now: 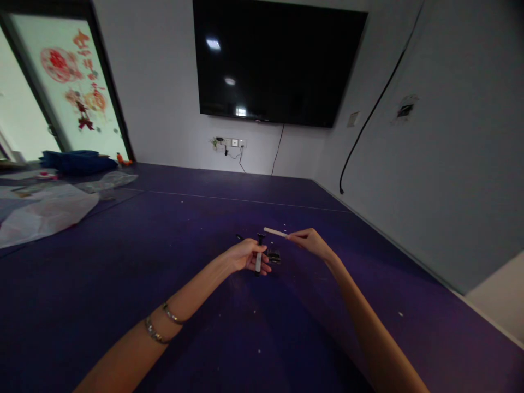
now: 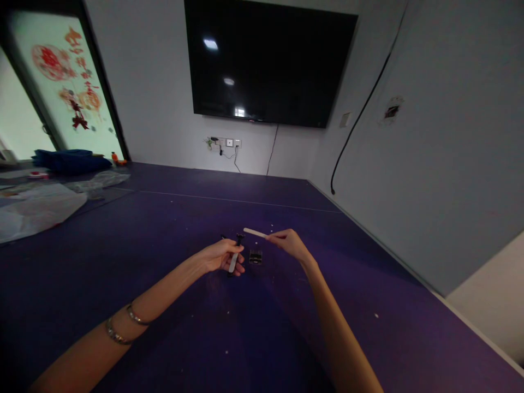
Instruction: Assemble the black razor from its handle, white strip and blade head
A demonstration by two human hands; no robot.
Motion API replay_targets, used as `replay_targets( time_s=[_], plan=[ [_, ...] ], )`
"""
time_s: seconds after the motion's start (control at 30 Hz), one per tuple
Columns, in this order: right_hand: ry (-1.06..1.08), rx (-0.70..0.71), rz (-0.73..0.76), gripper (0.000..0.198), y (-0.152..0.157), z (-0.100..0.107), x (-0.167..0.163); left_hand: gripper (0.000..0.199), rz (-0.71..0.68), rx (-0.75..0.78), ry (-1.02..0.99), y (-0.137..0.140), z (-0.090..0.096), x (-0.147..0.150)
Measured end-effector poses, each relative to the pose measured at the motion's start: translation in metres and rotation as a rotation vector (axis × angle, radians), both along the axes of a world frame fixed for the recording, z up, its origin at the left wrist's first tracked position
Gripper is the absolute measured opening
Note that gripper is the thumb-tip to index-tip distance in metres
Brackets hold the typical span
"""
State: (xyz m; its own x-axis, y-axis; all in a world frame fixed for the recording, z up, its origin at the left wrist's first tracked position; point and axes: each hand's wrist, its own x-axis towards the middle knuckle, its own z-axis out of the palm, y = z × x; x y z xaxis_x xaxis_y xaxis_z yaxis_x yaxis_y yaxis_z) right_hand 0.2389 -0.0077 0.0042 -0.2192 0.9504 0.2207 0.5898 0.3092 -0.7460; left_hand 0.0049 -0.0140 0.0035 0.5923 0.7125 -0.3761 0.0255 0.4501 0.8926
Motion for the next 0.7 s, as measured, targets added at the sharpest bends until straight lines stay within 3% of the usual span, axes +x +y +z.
replay_targets(
  time_s=[0.17, 0.3, 0.53, 0.7],
  plan=[
    [-0.006, -0.038, 0.057, 0.046, 0.001, -0.001, 0.003, 0.009, -0.007, 0.009, -0.006, 0.000, 0.001, -0.001],
    [0.055, 0.001, -0.104, 0.046, 0.003, -0.001, 0.008, 0.012, -0.059, 0.061, -0.026, -0.003, 0.005, -0.004],
    [0.335, -0.116, -0.101, 0.049, -0.003, 0.006, 0.015, 0.015, -0.024, 0.438, -0.086, -0.006, 0.016, -0.008],
    [0.484, -0.052, -0.117, 0.049, -0.014, 0.024, 0.004, 0.017, -0.036, 0.583, -0.129, -0.004, 0.030, -0.018]
  ],
)
